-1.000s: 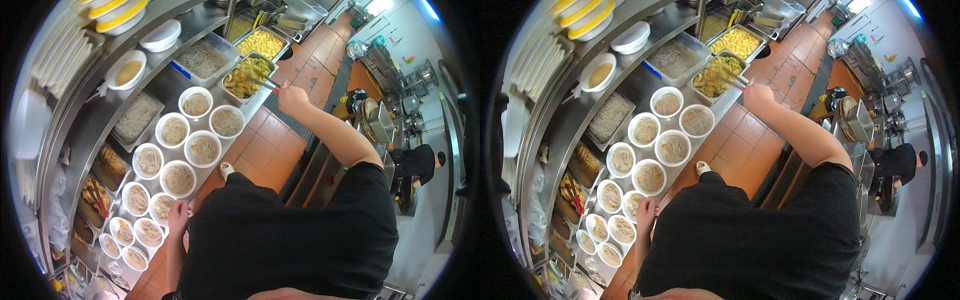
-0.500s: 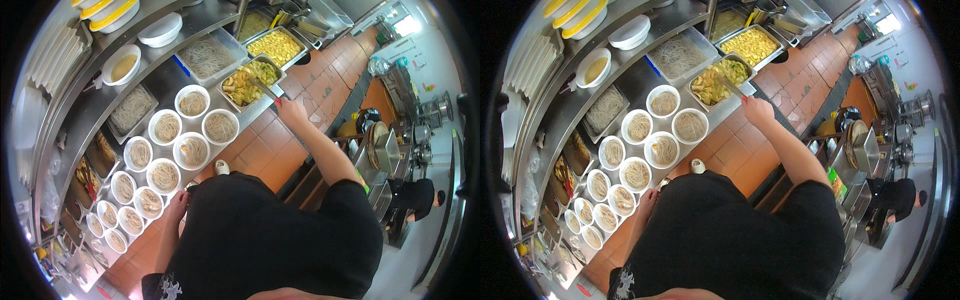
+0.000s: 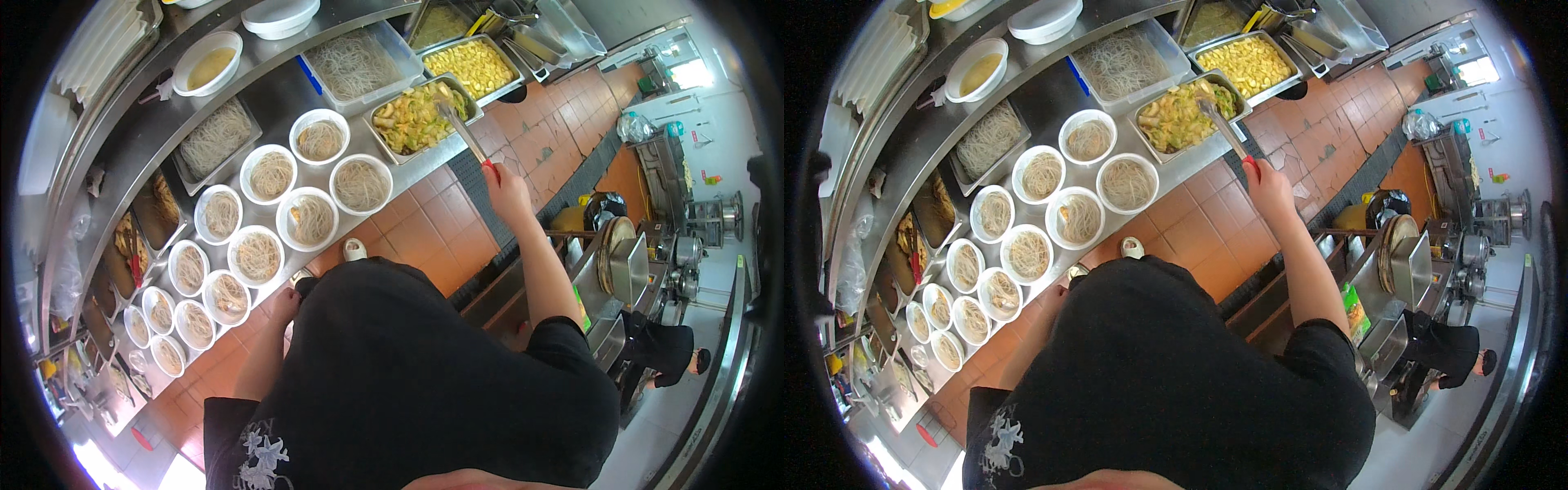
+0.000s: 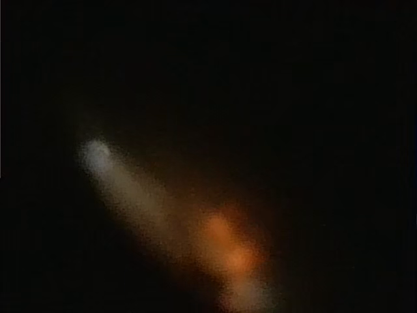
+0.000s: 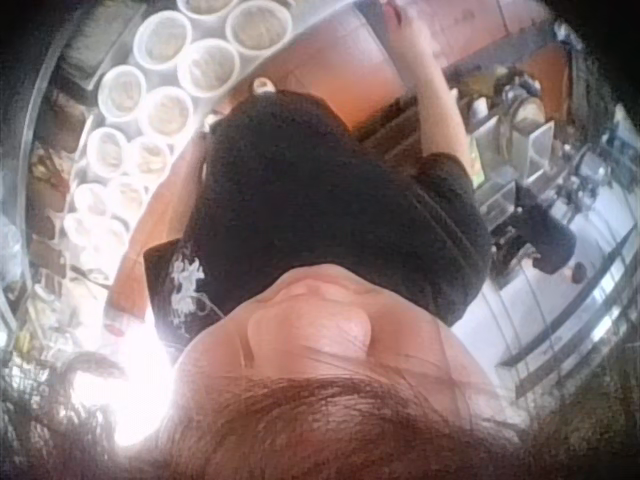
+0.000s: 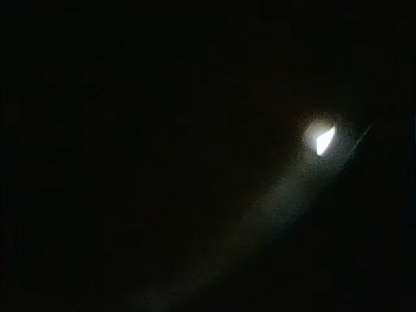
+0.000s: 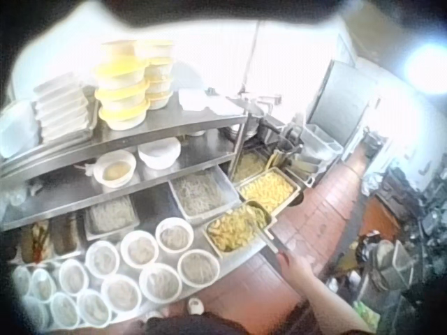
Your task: The person assembles multiple noodle bowls by placing noodles and toppings into white bowls arranged on a stainless steel counter. They use tongs to add toppings from metal trays and handle noodles by hand, moving between bowls in a repetitive sequence.
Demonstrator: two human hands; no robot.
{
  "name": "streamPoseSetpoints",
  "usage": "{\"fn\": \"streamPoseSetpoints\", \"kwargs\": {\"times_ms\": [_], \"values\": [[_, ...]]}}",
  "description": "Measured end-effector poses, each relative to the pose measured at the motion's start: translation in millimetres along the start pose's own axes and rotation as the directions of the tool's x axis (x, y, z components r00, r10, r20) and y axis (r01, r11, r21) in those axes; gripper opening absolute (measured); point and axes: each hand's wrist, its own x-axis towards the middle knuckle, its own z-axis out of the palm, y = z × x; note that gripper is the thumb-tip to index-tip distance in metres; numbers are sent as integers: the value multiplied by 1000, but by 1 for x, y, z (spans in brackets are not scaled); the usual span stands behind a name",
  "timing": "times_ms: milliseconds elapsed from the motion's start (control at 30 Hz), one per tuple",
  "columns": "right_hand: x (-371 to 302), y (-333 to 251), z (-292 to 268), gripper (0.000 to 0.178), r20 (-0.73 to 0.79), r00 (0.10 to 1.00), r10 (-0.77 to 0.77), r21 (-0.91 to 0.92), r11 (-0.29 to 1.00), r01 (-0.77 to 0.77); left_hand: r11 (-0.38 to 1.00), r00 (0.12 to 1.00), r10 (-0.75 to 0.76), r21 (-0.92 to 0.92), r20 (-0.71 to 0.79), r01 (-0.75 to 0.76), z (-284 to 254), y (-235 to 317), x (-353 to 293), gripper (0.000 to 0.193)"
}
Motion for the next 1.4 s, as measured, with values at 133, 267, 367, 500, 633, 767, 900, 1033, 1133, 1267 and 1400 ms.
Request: {"fn": "streamPoseSetpoints", "kwargs": {"times_ms": [133,267,367,500,633,767,900,1033,1133,1267,1400], "values": [[-7,-15,-27,39,47,998,34,52,998,-36,986,995,-100,-134,16,101,0,-28,-13,32],[-17,-41,-55,39,93,996,7,79,997,-15,920,944,-301,-219,136,325,6,-66,-23,31],[-28,-54,-60,38,235,972,4,45,999,-15,919,940,-298,-218,165,329,14,-82,-30,31],[-45,-63,-14,40,365,927,-85,18,996,84,897,934,-308,-271,182,349,28,-82,-35,31],[-55,-81,70,41,461,882,-101,-177,963,202,992,991,-120,-44,59,122,40,-70,-30,32],[-55,-84,79,43,453,868,-203,-218,919,328,987,993,-108,126,48,101,43,-62,-30,34],[-48,-78,48,43,413,882,-228,-312,874,372,968,973,-229,-100,31,231,44,-73,-40,33],[-41,-87,47,42,443,850,-285,-272,861,430,830,951,125,496,283,-256,50,-93,-49,29],[-40,-90,35,41,447,830,-334,-273,833,482,976,971,-195,-69,136,205,60,-92,-54,29],[-35,-97,-14,40,398,873,-281,-277,871,406,931,953,-280,-211,113,298,69,-84,-57,32],[-14,-97,-61,41,255,939,-230,-467,821,328,996,997,-66,68,43,62,72,-85,-51,33]]}}
